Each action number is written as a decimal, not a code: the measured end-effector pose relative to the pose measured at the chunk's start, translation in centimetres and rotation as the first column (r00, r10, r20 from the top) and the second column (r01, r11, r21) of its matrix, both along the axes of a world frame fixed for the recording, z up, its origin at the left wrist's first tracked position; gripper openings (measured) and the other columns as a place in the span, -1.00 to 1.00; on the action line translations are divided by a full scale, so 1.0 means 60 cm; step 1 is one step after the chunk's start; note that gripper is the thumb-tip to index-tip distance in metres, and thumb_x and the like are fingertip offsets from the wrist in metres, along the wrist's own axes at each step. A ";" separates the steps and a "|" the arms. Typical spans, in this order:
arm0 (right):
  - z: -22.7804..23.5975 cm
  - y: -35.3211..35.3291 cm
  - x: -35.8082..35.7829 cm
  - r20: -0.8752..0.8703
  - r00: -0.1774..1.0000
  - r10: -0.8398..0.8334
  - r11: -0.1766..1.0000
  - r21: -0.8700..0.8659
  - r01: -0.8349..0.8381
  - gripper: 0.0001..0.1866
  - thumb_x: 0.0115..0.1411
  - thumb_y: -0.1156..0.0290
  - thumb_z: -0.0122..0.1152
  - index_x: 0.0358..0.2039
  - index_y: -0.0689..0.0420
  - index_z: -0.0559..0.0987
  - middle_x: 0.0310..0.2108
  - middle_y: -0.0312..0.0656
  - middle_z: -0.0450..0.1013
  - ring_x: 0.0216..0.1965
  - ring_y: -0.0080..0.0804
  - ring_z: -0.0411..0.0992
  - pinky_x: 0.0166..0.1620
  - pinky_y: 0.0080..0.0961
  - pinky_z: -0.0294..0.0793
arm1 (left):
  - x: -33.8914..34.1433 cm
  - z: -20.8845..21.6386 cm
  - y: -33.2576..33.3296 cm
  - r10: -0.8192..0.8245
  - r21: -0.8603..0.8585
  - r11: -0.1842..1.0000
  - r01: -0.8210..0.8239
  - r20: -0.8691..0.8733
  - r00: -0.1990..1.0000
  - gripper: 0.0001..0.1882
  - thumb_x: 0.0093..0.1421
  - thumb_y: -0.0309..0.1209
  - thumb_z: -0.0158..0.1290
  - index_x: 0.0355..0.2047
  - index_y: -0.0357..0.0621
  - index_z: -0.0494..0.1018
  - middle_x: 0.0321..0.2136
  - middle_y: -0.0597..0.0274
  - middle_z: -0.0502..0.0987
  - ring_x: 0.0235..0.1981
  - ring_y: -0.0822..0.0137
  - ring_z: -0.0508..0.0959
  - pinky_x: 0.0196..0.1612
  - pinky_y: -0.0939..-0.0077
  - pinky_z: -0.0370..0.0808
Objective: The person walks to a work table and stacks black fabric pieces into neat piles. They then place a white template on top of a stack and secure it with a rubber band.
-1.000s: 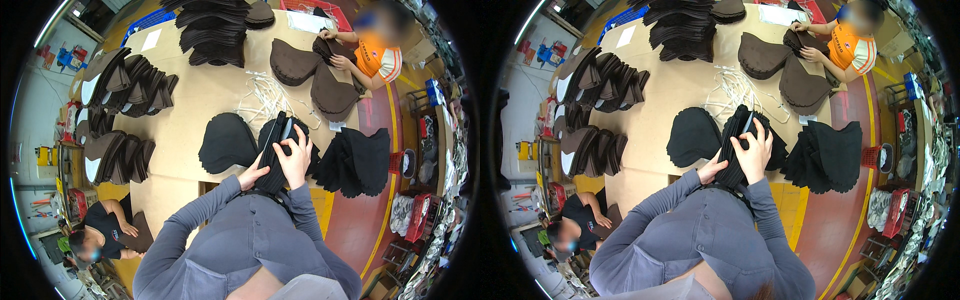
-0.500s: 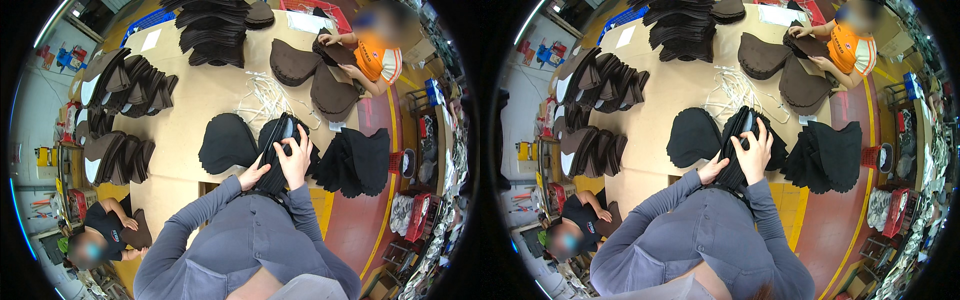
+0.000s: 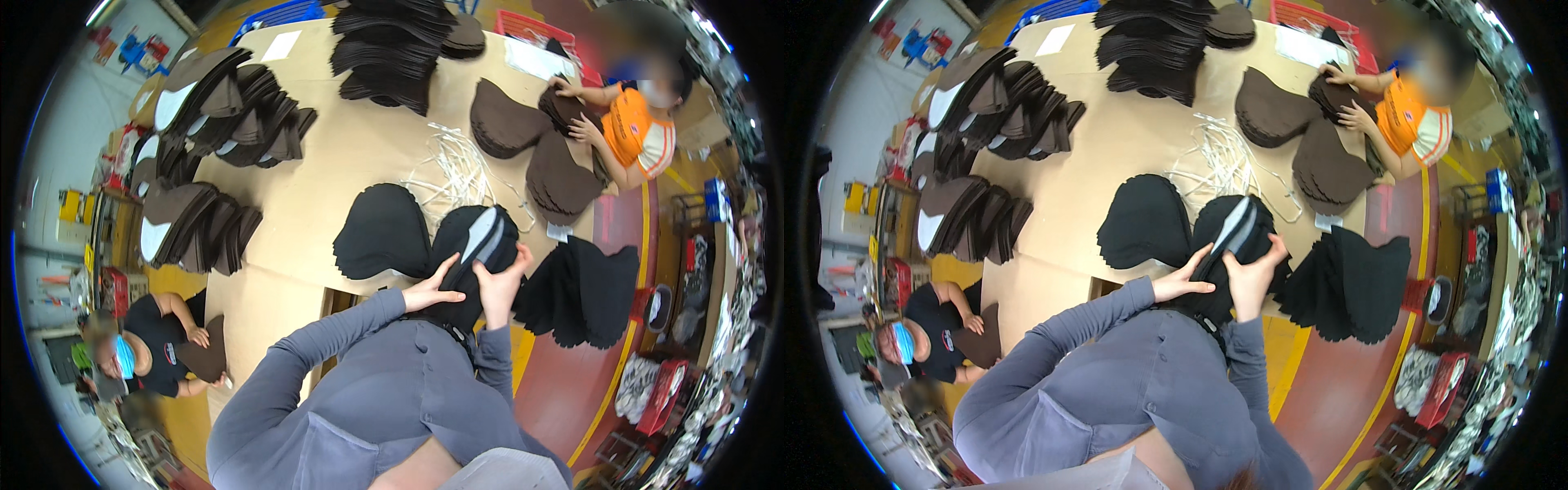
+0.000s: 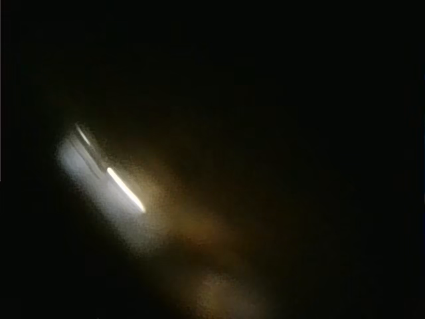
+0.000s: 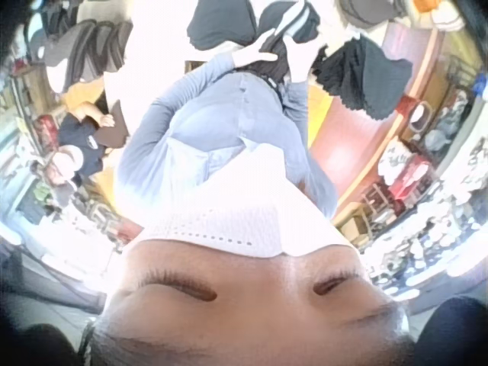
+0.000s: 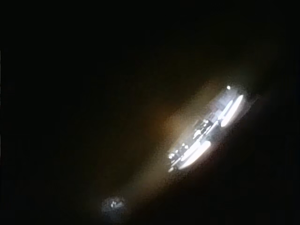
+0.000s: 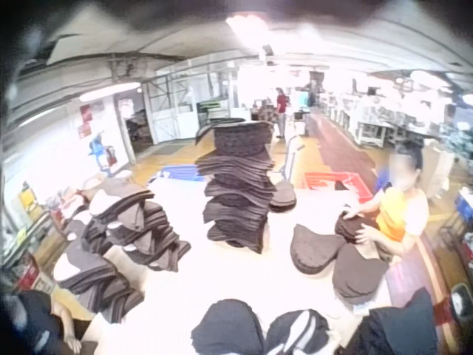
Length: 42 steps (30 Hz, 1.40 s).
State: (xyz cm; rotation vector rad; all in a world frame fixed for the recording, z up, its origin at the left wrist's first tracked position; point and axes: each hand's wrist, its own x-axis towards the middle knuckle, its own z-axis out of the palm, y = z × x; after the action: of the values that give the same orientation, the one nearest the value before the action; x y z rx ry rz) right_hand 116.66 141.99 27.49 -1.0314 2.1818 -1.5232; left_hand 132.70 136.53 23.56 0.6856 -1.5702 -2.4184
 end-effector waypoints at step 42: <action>0.314 -0.082 0.078 0.510 0.569 0.645 0.718 -0.660 -0.221 0.43 -0.37 0.00 0.62 0.36 0.14 -0.16 0.30 -0.02 -0.04 0.33 -0.22 -0.03 0.32 -0.30 -0.04 | -0.003 0.245 -0.071 0.748 0.511 0.394 -0.764 -0.661 -0.056 -0.26 0.13 0.01 0.14 0.18 -0.17 0.23 0.11 0.17 0.38 0.12 0.12 0.37 0.22 0.15 0.26</action>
State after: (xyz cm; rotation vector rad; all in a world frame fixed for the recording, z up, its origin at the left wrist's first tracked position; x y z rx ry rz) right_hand 121.32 137.09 46.34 -0.8178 0.8537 -1.8625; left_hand 132.51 132.26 38.27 0.1356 -0.4355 -1.3376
